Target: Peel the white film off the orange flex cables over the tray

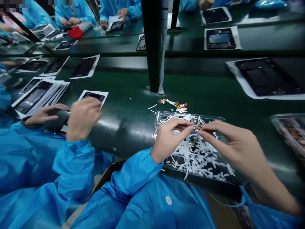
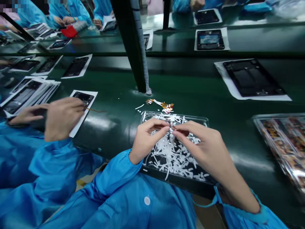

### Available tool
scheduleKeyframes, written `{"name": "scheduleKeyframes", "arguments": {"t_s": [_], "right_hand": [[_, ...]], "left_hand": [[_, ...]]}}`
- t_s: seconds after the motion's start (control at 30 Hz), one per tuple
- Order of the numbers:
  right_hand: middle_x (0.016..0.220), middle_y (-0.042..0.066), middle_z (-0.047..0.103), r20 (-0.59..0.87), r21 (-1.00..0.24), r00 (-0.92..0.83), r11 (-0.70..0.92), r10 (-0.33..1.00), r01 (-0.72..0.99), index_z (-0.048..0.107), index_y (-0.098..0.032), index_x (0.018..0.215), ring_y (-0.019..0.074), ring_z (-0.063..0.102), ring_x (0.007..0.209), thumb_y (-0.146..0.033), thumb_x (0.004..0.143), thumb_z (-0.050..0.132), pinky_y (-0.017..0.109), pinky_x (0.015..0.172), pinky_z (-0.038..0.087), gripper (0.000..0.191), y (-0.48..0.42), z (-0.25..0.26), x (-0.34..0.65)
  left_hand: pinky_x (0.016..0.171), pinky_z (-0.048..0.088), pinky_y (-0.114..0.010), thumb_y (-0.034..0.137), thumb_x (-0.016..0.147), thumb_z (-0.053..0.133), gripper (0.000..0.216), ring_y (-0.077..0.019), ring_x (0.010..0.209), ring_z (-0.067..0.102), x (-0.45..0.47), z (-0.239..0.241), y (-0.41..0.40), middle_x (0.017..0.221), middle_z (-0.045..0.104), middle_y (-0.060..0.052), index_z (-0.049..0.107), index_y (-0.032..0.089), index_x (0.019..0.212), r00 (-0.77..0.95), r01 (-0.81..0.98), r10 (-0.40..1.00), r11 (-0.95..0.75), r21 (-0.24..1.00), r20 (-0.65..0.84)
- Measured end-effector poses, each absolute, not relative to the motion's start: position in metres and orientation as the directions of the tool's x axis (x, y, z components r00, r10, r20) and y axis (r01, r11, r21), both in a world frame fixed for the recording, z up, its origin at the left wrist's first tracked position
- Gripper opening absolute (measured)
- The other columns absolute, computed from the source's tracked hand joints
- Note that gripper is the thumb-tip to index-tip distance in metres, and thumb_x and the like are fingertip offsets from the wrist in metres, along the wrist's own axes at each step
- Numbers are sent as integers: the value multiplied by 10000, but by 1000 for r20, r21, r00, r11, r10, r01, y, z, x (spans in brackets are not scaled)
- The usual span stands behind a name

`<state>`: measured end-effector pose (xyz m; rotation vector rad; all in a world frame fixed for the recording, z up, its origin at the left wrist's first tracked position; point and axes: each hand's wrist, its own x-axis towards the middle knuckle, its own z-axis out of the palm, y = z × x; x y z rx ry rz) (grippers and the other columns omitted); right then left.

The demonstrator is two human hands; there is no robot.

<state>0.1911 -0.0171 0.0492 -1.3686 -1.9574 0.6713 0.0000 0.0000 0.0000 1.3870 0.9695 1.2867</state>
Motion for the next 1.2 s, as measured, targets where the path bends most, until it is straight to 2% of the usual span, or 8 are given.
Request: {"name": "scheduleKeyframes", "arguments": {"t_s": [0.1,0.3,0.37,0.47,0.57,0.73,0.9,1.2], "right_hand": [[936,2,769,174,-764,-236,283,956,581,737,-305,936,212,707,799,-422,929,660,338,708,536,140,-30,47,196],[888,21,765,134,-808,-149,195,980,556,739,-270,891,212,692,763,-464,902,682,336,677,539,203,-44,44,203],[890,23,764,122,-813,-152,186,981,551,741,-272,889,214,695,767,-462,906,678,335,659,538,200,-45,41,205],[901,15,761,109,-807,-182,194,977,558,746,-296,957,213,701,772,-455,904,685,343,664,548,178,-45,36,206],[934,10,765,114,-814,-165,187,980,549,733,-318,1068,221,709,783,-463,908,687,375,700,566,221,-46,33,204],[973,11,765,197,-791,-75,203,978,577,729,-334,954,252,716,865,-408,949,643,420,755,560,113,-45,32,203],[914,0,751,165,-825,-48,164,985,540,729,-366,957,239,689,772,-397,948,648,412,679,543,87,-44,30,202],[987,-23,761,168,-815,-61,173,984,553,741,-401,1011,242,711,849,-374,949,647,413,715,538,116,-42,26,194]], "left_hand": [[813,623,-273,257,867,783,316,-146,881,738,4,-1,-6,1092,753,-76,712,207,1172,174,-125,968,-158,980,178],[844,624,-286,226,901,737,320,-136,885,733,5,2,-15,1067,763,-62,727,221,1221,286,-77,928,-225,971,238],[810,619,-282,256,881,771,248,-134,857,728,5,3,-16,1015,773,-56,768,214,1126,297,-62,915,-267,962,273],[778,604,-291,283,884,775,97,-147,847,728,6,2,-15,921,793,-50,805,212,942,272,10,912,-323,946,309],[780,599,-296,269,896,761,90,-145,838,729,8,3,-13,935,803,-43,814,235,960,279,49,904,-351,935,325],[713,592,-290,296,877,782,69,-135,752,697,12,6,-13,835,778,-20,806,233,889,119,166,922,-384,908,368],[715,620,-303,284,883,776,115,-142,785,713,15,10,-17,907,780,-35,792,225,981,96,274,870,-491,827,484],[695,615,-269,212,902,745,105,-114,747,689,19,3,-15,901,762,-49,787,183,994,57,328,886,-452,830,460]]}}
